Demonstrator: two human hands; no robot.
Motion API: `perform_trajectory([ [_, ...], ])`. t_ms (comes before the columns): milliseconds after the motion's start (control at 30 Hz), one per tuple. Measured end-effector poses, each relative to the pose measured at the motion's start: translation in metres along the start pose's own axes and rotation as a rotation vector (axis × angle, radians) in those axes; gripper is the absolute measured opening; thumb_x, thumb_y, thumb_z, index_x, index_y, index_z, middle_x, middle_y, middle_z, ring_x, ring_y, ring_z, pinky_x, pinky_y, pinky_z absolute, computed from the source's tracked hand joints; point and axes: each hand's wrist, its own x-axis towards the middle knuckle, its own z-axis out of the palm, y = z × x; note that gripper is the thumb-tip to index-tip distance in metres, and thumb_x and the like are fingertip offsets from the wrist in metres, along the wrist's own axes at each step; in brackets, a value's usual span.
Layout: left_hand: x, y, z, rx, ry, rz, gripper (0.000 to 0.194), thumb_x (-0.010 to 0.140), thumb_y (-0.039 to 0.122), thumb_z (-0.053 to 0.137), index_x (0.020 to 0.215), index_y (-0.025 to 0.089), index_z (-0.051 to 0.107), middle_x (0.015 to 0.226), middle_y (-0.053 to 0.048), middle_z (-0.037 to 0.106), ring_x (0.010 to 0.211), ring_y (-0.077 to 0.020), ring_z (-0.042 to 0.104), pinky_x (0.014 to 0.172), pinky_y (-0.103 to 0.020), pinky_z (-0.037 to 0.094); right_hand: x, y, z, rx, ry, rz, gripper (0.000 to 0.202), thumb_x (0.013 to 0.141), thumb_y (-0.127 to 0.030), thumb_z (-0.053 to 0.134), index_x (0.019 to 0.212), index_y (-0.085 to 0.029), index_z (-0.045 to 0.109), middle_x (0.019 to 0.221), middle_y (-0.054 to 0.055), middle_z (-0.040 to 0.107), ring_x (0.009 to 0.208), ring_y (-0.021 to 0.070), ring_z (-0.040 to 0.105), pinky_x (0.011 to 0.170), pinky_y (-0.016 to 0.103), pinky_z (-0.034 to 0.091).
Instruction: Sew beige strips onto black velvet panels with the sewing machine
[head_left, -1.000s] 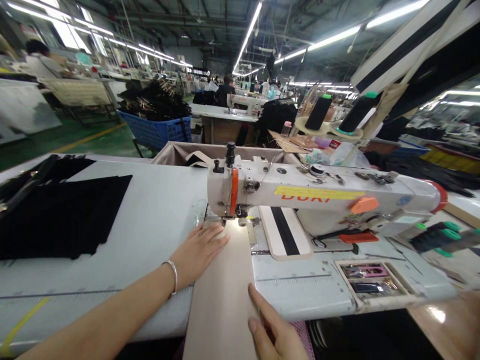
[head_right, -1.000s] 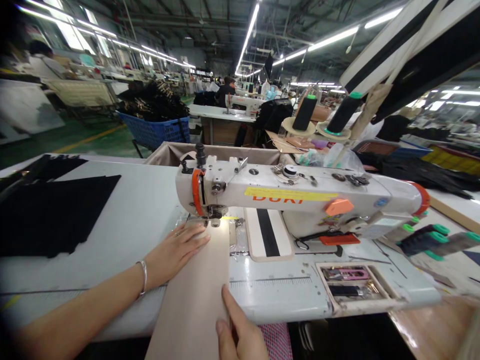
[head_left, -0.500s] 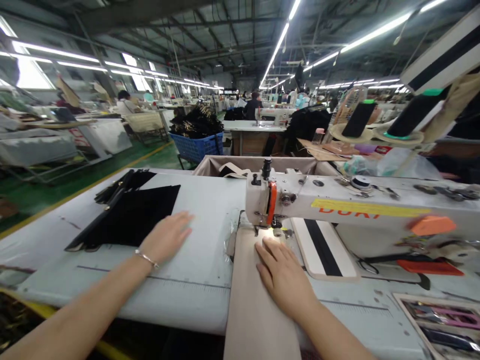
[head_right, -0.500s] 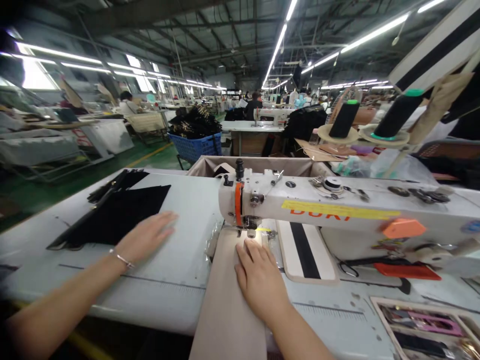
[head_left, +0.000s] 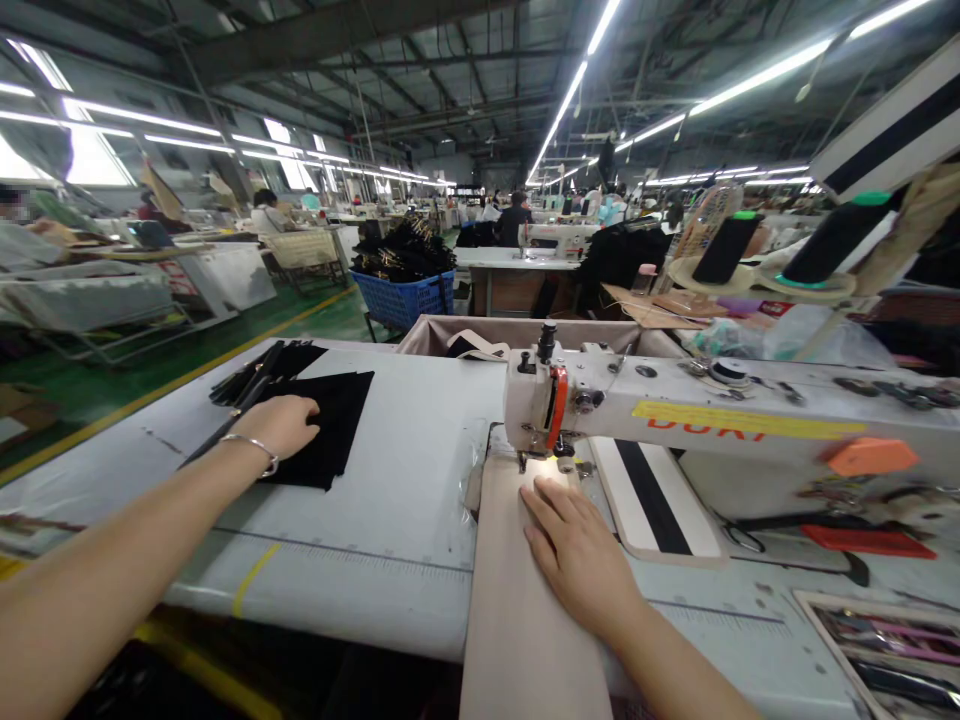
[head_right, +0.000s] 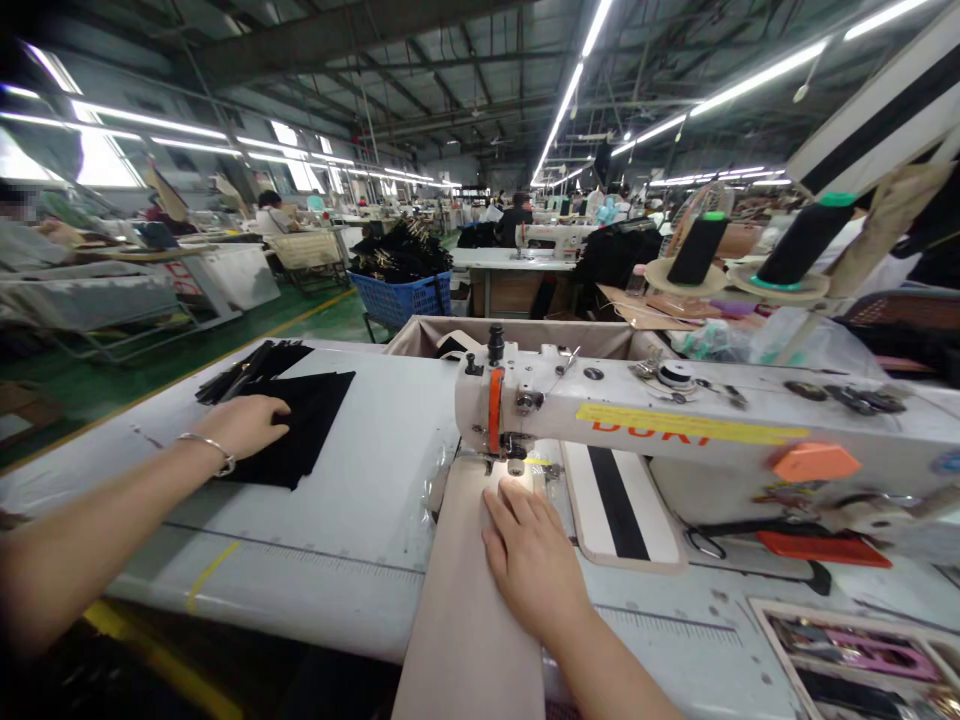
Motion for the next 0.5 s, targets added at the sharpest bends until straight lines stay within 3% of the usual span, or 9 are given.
perform_trajectory([
  [100,-0.003,-0.01,-0.007,-0.031,-0.055,0.025,0.042,0.085,0.036,0.062,0.117,0.009,0.065,0.078,0.002,0.068,0.078,-0.0165,0.063,0.083,-0.027,0.046,0.0,0.0,-0.001,0.001,0.0,0.014,0.045,0.098,-0.027,0.048,0.143,-0.027,0.047,0.145,0.006,0.047,0.131,0.0271,0.045,0.114,0.049,0.033],
  [333,-0.022,-0.009,0.012,-0.085,-0.113,0.045,0.05,0.081,0.037,0.067,0.12,0.005,0.063,0.104,-0.007,0.07,0.093,-0.0211,0.063,0.086,-0.028,0.046,0.0,-0.001,-0.003,0.009,0.003,0.018,0.044,0.098,-0.026,0.047,0.141,-0.027,0.049,0.144,0.006,0.048,0.129,0.0271,0.046,0.114,0.048,0.033],
  [500,-0.016,-0.018,0.006,-0.131,-0.188,0.021,0.043,0.08,0.029,0.068,0.115,0.004,0.066,0.1,-0.004,0.074,0.086,-0.017,0.065,0.08,-0.022,0.048,-0.002,-0.001,-0.004,0.018,0.014,0.025,0.043,0.098,-0.026,0.048,0.141,-0.027,0.049,0.144,0.006,0.049,0.128,0.0271,0.046,0.113,0.048,0.033],
])
